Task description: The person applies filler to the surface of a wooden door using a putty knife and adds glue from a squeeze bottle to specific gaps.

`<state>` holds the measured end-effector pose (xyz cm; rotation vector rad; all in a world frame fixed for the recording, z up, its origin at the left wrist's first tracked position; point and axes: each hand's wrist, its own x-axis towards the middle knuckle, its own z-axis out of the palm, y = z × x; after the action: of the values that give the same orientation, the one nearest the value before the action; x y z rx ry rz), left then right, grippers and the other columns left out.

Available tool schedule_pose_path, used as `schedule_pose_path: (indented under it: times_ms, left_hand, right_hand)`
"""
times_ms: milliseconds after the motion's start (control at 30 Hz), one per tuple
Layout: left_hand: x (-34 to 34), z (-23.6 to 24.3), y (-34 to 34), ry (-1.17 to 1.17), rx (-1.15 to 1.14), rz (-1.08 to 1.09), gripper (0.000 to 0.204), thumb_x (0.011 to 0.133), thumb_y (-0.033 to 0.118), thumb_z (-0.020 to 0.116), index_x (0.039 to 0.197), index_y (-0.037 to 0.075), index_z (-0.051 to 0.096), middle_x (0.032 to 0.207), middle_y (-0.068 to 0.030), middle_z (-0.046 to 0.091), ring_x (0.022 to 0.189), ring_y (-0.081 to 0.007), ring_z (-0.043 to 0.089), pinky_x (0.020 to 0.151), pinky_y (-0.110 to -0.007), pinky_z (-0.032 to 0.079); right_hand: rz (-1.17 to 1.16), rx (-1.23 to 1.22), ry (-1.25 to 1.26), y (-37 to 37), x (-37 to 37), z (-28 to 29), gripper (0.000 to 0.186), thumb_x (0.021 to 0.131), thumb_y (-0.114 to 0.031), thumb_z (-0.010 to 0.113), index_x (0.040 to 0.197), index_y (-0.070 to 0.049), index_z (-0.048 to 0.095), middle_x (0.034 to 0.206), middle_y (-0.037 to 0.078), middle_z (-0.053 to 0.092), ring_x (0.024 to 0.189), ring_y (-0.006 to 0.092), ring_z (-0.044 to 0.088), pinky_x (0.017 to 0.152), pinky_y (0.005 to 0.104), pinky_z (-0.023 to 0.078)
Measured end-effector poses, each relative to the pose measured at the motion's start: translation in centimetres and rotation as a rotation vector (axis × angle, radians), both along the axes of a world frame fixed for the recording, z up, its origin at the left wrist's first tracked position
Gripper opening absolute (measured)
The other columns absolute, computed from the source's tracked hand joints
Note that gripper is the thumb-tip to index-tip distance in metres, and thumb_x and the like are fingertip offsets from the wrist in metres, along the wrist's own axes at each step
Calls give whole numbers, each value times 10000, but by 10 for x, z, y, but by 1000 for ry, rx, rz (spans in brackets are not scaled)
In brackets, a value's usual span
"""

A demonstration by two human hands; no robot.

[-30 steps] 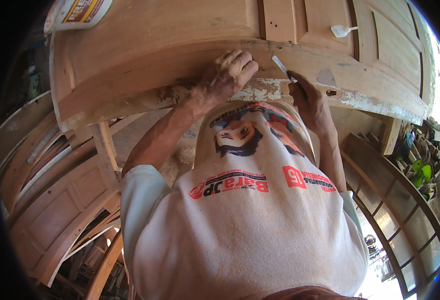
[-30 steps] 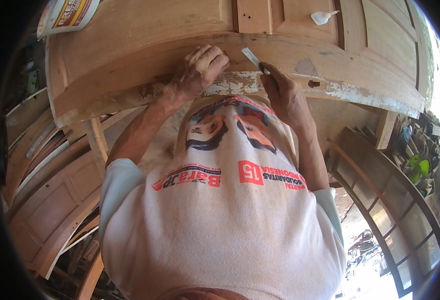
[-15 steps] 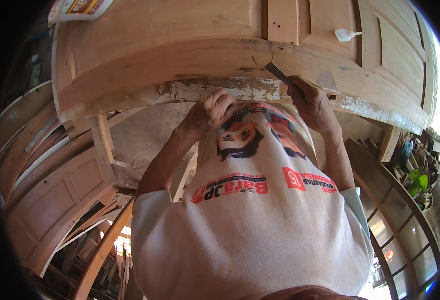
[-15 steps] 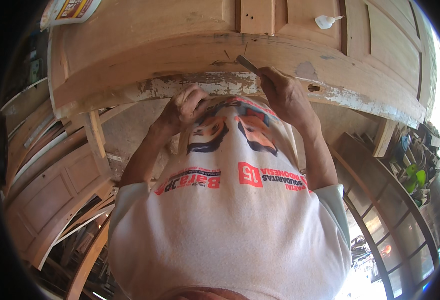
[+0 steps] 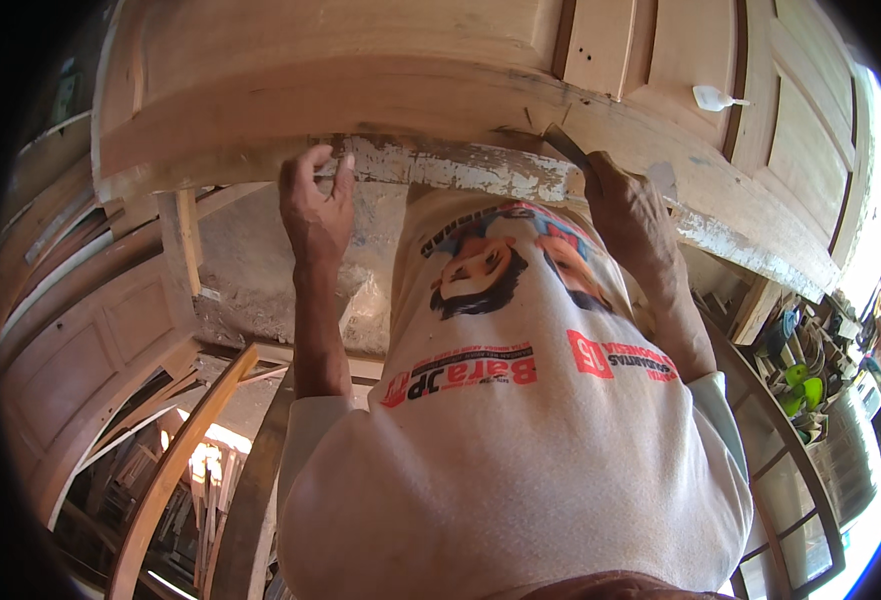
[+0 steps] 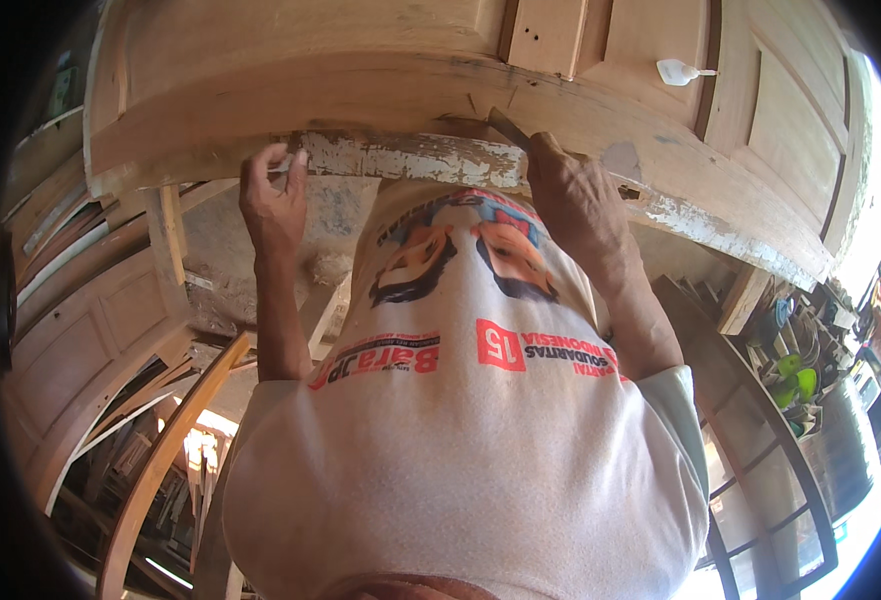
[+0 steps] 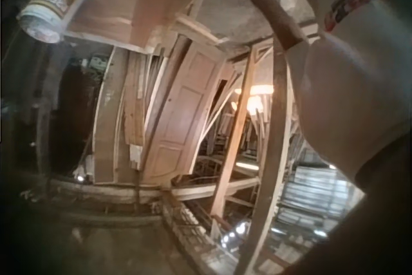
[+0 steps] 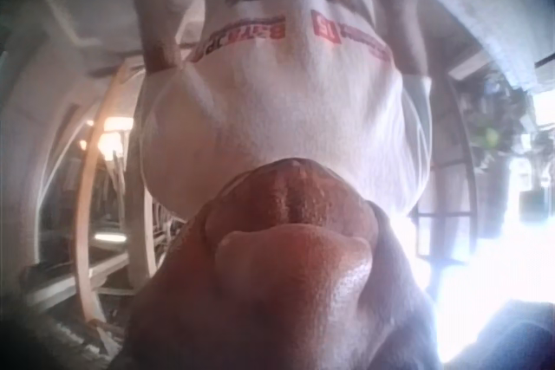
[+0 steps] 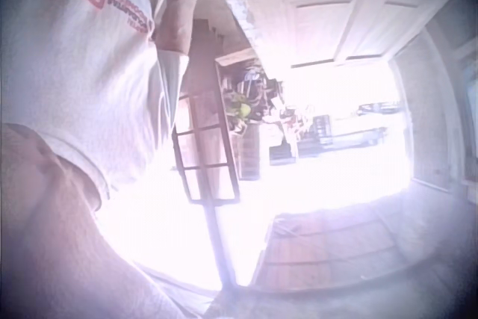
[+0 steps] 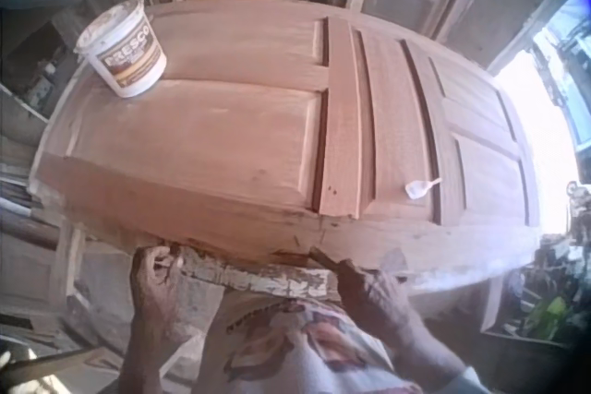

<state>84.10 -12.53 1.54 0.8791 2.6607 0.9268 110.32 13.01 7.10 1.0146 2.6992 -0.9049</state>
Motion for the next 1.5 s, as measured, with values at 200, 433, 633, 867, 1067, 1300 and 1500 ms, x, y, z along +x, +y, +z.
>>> schedule_pose_path:
  times_ms: [200,433,633,867,1067,1300,1500]
  left_hand:
    - [-22,-7,15,149,-65,139,1034,812,465,871,1556,-32,353,1612,-290,326,1505,-485,249,1216,-601,284]
    - [-22,-21,17,207,-144,106,1123,773,534,876,1558,-65,340,1654,-306,238,1536,-510,170,1239,-608,231]
    - [-21,-19,21,239,-217,95,1174,743,561,883,1561,-68,324,1643,-328,235,1528,-532,163,1231,-633,234]
    - [-23,-17,21,244,-238,73,1155,713,539,910,1526,-83,373,1614,-360,263,1502,-546,205,1224,-644,244]
    - [-25,-23,18,331,-202,43,1165,698,535,916,1520,-90,376,1595,-353,311,1484,-540,246,1217,-640,263]
    - [-22,-20,20,304,-269,78,1131,732,579,879,1511,-94,413,1605,-343,320,1498,-528,249,1200,-628,295]
    - [-26,-23,15,373,-219,42,1120,757,582,862,1525,-87,396,1609,-343,312,1505,-532,229,1207,-609,291]
  right_hand:
    - [127,26,9,13,-4,0,95,1020,-113,549,978,-36,514,850,243,678,794,466,662,645,543,495]
    - [222,-26,54,36,-5,-7,108,1031,-150,572,1033,-42,559,843,232,675,788,458,673,646,513,516]
    - [236,-116,9,43,-9,-17,94,1020,-136,579,1059,-51,572,868,225,690,791,460,676,640,519,519]
    - [284,-126,142,47,-19,-29,133,1026,-172,614,1078,-50,602,841,207,683,762,447,682,599,497,509]
    - [379,-189,73,66,-38,-23,107,1033,-154,583,1063,-52,601,808,194,692,714,399,697,594,472,527]
    - [600,88,120,65,-38,-19,156,940,-84,614,1094,-58,608,832,143,683,759,350,704,626,442,554]
    - [698,225,171,62,-43,-17,191,904,-68,643,1093,-61,614,903,108,673,798,324,701,665,435,557]
